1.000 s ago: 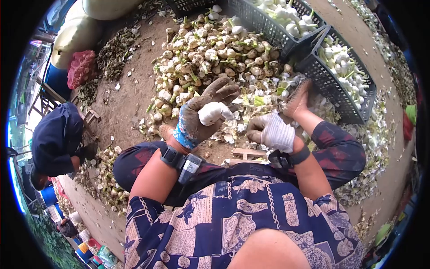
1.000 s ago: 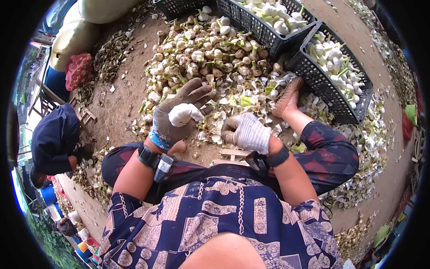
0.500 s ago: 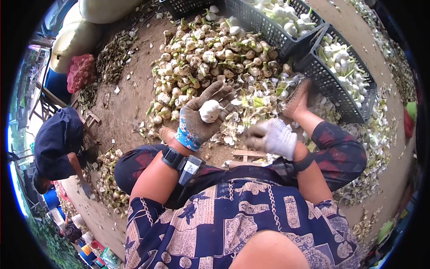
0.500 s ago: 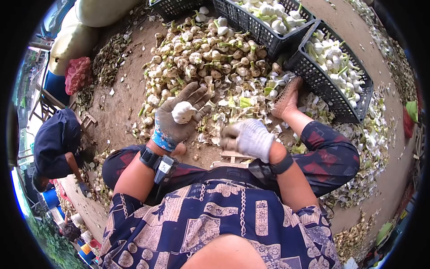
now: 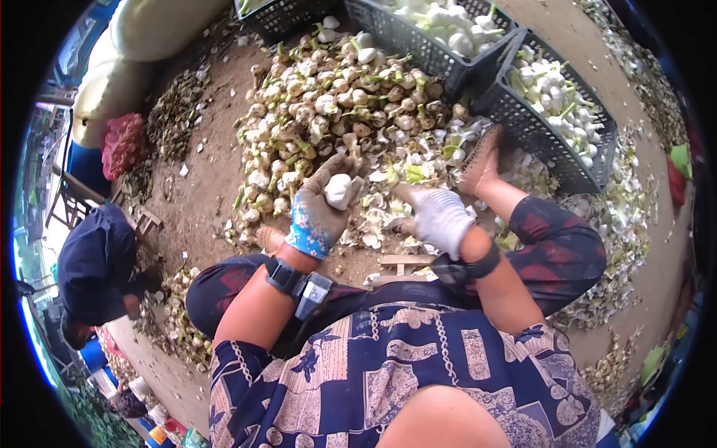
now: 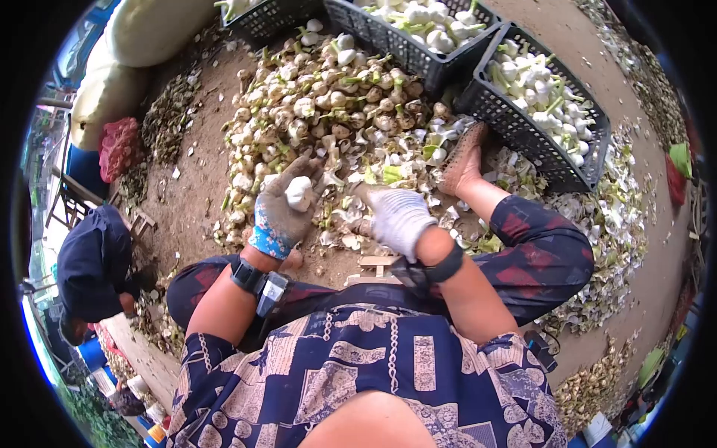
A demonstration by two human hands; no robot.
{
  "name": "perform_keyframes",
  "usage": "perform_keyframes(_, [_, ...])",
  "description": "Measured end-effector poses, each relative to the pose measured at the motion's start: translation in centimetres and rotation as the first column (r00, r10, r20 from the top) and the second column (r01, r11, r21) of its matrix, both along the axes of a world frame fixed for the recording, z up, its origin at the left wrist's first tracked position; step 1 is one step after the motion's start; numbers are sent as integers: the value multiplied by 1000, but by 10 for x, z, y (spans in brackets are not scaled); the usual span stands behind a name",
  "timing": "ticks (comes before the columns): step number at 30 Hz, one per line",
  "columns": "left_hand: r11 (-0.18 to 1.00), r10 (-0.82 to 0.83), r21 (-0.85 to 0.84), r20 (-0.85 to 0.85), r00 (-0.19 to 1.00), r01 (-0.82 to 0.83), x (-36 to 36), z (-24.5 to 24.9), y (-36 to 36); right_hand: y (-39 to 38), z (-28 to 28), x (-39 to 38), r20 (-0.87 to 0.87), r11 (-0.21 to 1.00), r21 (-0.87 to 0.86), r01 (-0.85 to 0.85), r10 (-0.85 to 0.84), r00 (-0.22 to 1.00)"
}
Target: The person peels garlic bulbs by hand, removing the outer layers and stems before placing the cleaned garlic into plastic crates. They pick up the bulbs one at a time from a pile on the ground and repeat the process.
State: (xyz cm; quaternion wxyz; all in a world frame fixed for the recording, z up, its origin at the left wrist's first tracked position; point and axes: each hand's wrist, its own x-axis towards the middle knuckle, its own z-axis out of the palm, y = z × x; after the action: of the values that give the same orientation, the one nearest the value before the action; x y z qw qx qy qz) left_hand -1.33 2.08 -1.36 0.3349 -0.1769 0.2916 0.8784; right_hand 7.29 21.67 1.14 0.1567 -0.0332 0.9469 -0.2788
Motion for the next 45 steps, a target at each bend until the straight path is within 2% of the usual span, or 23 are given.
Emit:
perform_keyframes(2, [952, -95, -303, -194, 976, 33, 4, -22, 7, -14, 1, -4, 29, 973, 189, 134, -142, 990])
perform_keyframes(4, [965, -217, -190, -197, 956, 180, 15, -19, 21, -35, -9, 1, -262, 953, -294, 74, -155, 952])
perform_keyframes(6, [937, -351, 4, 13, 936, 350, 29, 2, 29, -36, -13, 3, -567, 977, -211, -36, -93, 818])
perform_keyframes(8, [927, -372, -166, -272, 888, 337, 34, 17, 41, 4, 21, -2, -332, 923, -334, 191, -305, 893])
perform_keyframes(10, [894, -437, -329, -487, 756, 305, 32, 24, 47, 69, 34, -8, -490, 834, -360, 417, -550, 677])
perform_keyframes(15, [716, -656, -685, -594, 465, 135, 17, 33, 39, 161, 69, -6, -679, 446, 442, 778, -401, 615])
perform_keyframes(18, [663, -678, -613, -735, 3, -429, 19, 41, 37, 92, 53, 14, -419, 966, 150, 209, -129, 899])
perform_keyframes(20, [659, -730, -579, -646, -224, -479, 19, 64, 37, 30, 56, 15, 143, 953, -296, -70, 116, 983])
perform_keyframes(21, [645, -757, -628, -606, -247, -435, 23, 64, 36, 5, 45, 14, 86, 845, -475, -245, 321, 943])
perform_keyframes(22, [623, -782, -759, -607, -142, -190, 22, 49, 23, -11, 53, 19, -29, 803, -564, -193, 214, 976])
perform_keyframes(26, [658, -739, -732, -673, 35, -175, 28, 37, 8, -19, 60, 17, 198, 654, -756, -18, 254, 947])
perform_keyframes(28, [711, -633, -683, -726, 270, -168, 42, 12, 3, -14, 53, 21, 326, 730, -684, 2, 303, 895])
perform_keyframes(30, [425, -630, -905, -295, 719, 2, 40, -78, -41, 14, 85, 20, 427, 423, -878, 223, 483, 765])
perform_keyframes(31, [45, -814, -999, -21, 580, 26, 39, -119, -71, 27, 63, 32, 88, 456, -888, -61, 300, 950])
perform_keyframes(32, [-198, -906, -965, 246, 345, 170, 40, -94, -89, 29, 69, 38, 301, 454, -854, 255, 29, 953])
perform_keyframes(33, [-351, -925, -933, 359, 128, 81, 63, -158, -118, 36, 47, 33, 298, 544, -783, 302, -99, 949])
perform_keyframes(34, [-295, -949, -900, 314, 10, 322, 65, -204, -146, 40, 20, 30, 282, 621, -696, 360, -225, 933])
perform_keyframes(36, [-447, -837, -820, 524, 155, 356, 74, -225, -143, 38, -12, 26, 218, 772, -528, 354, -280, 935])
perform_keyframes(38, [-345, -638, -889, 457, 620, 300, 51, -182, -116, 19, -11, 11, 3, 894, -311, 321, -337, 942])
perform_keyframes(40, [-292, -515, -915, 395, 760, 278, 28, -201, -101, 13, -24, 4, -22, 928, -312, 204, -222, 975])
perform_keyframes(42, [-295, -527, -866, 501, 687, 405, -1, -227, -87, 11, -26, 0, 30, 943, -319, 98, -94, 995])
perform_keyframes(43, [-474, -641, -823, 566, 519, 313, -10, -236, -77, 8, -27, 1, 50, 938, -323, 128, -119, 992])
perform_keyframes(45, [-473, -633, -853, 503, 589, 220, -8, -244, -70, 3, -25, -2, 156, 886, -356, 296, -255, 954])
